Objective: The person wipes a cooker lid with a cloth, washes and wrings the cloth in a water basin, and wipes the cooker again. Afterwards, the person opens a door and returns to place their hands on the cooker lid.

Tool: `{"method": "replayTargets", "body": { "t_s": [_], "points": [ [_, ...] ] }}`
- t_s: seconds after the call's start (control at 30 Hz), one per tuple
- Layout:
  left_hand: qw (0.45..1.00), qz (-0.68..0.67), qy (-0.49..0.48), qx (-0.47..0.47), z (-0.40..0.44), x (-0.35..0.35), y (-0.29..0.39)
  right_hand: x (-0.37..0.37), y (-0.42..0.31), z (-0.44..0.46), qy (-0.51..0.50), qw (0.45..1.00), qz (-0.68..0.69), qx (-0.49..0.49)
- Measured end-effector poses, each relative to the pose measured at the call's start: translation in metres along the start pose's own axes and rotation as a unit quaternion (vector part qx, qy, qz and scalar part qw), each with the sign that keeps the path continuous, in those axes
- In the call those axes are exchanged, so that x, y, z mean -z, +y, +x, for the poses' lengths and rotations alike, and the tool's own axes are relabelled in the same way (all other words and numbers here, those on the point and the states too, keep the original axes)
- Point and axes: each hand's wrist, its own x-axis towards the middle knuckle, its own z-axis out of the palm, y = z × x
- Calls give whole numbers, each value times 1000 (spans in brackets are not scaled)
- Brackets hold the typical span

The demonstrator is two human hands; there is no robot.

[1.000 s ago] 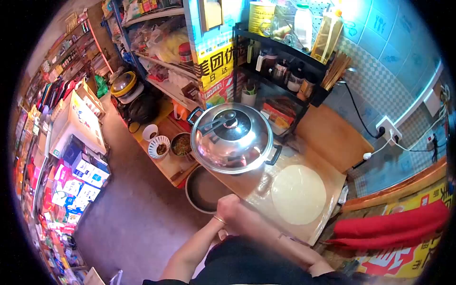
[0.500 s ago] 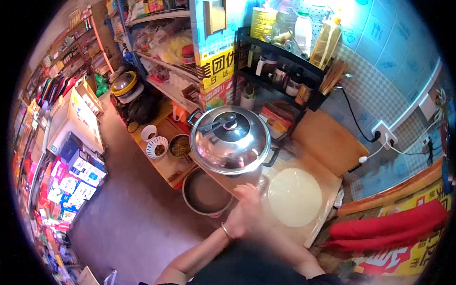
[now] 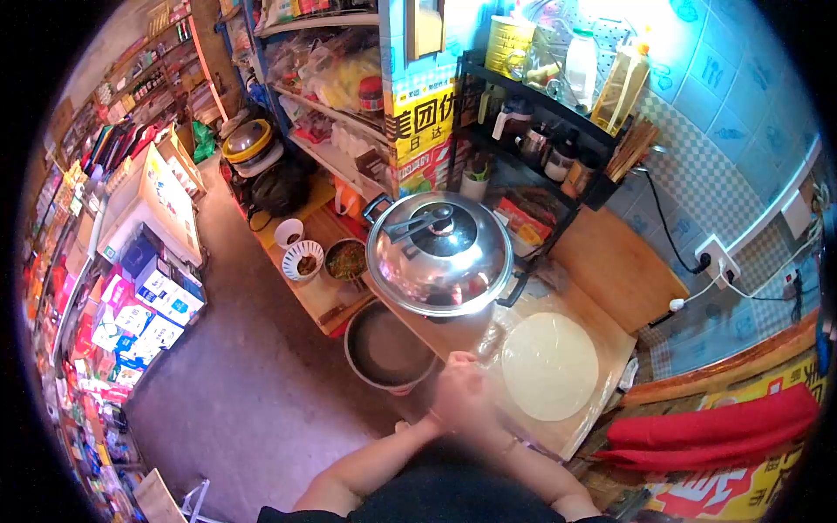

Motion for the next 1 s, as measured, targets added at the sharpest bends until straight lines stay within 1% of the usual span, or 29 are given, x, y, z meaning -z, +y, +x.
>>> {"method": "replayTargets", "body": {
  "t_s": [0.03,0.1,0.17,0.2,0.23,0.27,0.3,0.33,0.37,0.4,0.47,0.57,0.63,0.7,0.73,0.77,0.8,0.83,0.87,0.9,0.93,0.97,1.0],
  "points": [
    [984,145,24,-98,8,3,15,2,-2,0,40,997,68,-27],
    [976,212,-44,4,-22,4,-23,34,11,5,-41,994,50,-84],
    [976,146,-152,46,-26,18,-26,51,22,4,-71,992,37,-100],
    [981,74,-123,127,-25,14,-33,55,27,2,-67,996,-39,-40],
    [973,1,-95,208,-24,9,-39,48,9,2,-78,993,-83,28],
    [972,-33,-75,219,-25,7,-48,41,-10,2,-82,983,-129,98],
    [916,-258,-117,285,-11,14,-20,35,-29,2,-79,968,-170,167],
    [926,-241,-177,229,-6,8,-20,30,-32,2,-160,938,-225,208],
    [906,-276,-187,261,-11,5,-15,27,-32,0,-239,898,-277,245],
    [885,-305,-178,305,-17,3,-9,26,-30,-3,-233,898,-279,248],
    [844,-353,-152,374,-23,-1,0,29,-27,-7,-228,841,-282,401],
    [795,-406,-109,437,-22,-2,9,33,-24,2,-247,843,-279,388],
    [774,-423,-92,462,-18,-2,17,42,-23,12,-232,848,-292,377],
    [763,-431,-84,474,-11,-1,28,52,-23,21,-144,885,-302,324],
    [761,-433,-83,476,-4,0,36,60,-9,27,-110,898,-316,287],
    [761,-433,-88,475,5,2,51,74,18,34,-105,897,-319,288],
    [779,-433,-95,444,13,7,60,91,52,41,-76,961,-226,143],
    [796,-431,-103,412,23,14,72,98,47,43,-34,973,-212,85],
    [816,-441,-149,341,38,24,95,104,40,44,10,981,-193,27],
    [829,-449,-196,269,51,34,122,104,8,42,66,962,-260,58],
    [859,-418,-216,204,62,41,147,109,8,39,62,933,-352,45],
    [873,-402,-252,114,70,46,177,116,26,34,74,931,-354,45],
    [841,-463,-277,36,67,49,191,124,54,29,23,932,-356,64]
  ]
}}
